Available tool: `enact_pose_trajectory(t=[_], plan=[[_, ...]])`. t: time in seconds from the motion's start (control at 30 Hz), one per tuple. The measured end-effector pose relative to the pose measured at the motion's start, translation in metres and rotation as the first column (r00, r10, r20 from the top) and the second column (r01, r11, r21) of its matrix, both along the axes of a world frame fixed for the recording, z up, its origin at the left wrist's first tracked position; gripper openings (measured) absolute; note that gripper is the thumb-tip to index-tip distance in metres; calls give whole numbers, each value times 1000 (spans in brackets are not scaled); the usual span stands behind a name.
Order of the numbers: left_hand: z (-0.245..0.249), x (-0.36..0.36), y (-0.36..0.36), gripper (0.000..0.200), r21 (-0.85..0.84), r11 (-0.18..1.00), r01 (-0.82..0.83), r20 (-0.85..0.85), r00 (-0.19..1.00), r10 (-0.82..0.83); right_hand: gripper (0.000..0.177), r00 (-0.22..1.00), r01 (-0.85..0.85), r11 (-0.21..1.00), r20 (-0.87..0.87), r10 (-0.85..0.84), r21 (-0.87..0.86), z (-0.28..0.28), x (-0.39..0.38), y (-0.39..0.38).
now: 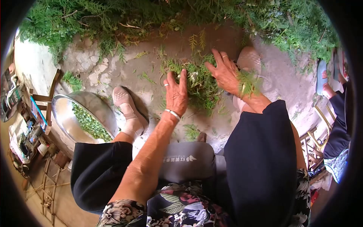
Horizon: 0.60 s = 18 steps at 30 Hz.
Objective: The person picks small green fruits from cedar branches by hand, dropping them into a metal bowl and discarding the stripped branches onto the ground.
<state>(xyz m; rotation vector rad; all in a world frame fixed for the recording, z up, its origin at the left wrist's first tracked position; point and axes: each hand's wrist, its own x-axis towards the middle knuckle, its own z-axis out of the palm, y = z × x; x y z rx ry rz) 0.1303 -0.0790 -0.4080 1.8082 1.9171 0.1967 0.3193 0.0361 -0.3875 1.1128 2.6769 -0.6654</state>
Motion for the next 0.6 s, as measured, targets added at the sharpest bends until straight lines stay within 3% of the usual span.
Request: enact_pose_trajectory(t=[0.07,0.1,0.17,0.2,0.23,0.27,0.3,0.37,0.43,0.47,0.53,0.6], plan=[[1,22,11,73,116,975,-188,28,982,186,48,979,105,992,-166,-115,-66,-5,-3,-2],[4,25,21,73,117,976,-183,39,983,179,48,980,112,992,-156,-120,-61,-7,-6,0],[7,42,42,56,-42,932,-360,250,899,359,42,990,-100,963,-124,71,-252,-8,-12,8],[1,48,45,46,60,941,-334,293,907,304,49,949,163,912,-194,-249,-376,3,-18,6],[-28,45,37,42,-133,832,-539,678,562,473,58,802,399,775,-223,-554,-490,12,-25,5],[-27,56,44,41,-244,799,-550,796,356,489,67,761,377,685,-213,-613,-624,16,-23,14],[-23,69,52,40,-358,758,-546,859,125,496,77,711,330,579,-207,-672,-745,20,-20,25],[42,70,83,41,-286,824,-489,885,196,423,75,592,277,561,-321,-739,-780,30,-14,34],[65,50,91,62,-568,806,-165,742,322,589,72,516,363,575,-355,-779,-733,24,-15,39],[79,54,97,62,-573,806,-146,740,330,586,70,457,426,586,-396,-797,-689,22,-11,38],[102,60,106,66,-636,768,-78,772,-75,631,65,402,452,592,-440,-803,-667,41,-3,43],[111,59,109,69,-640,767,-43,766,-121,632,51,305,485,606,-527,-793,-630,47,5,45]])
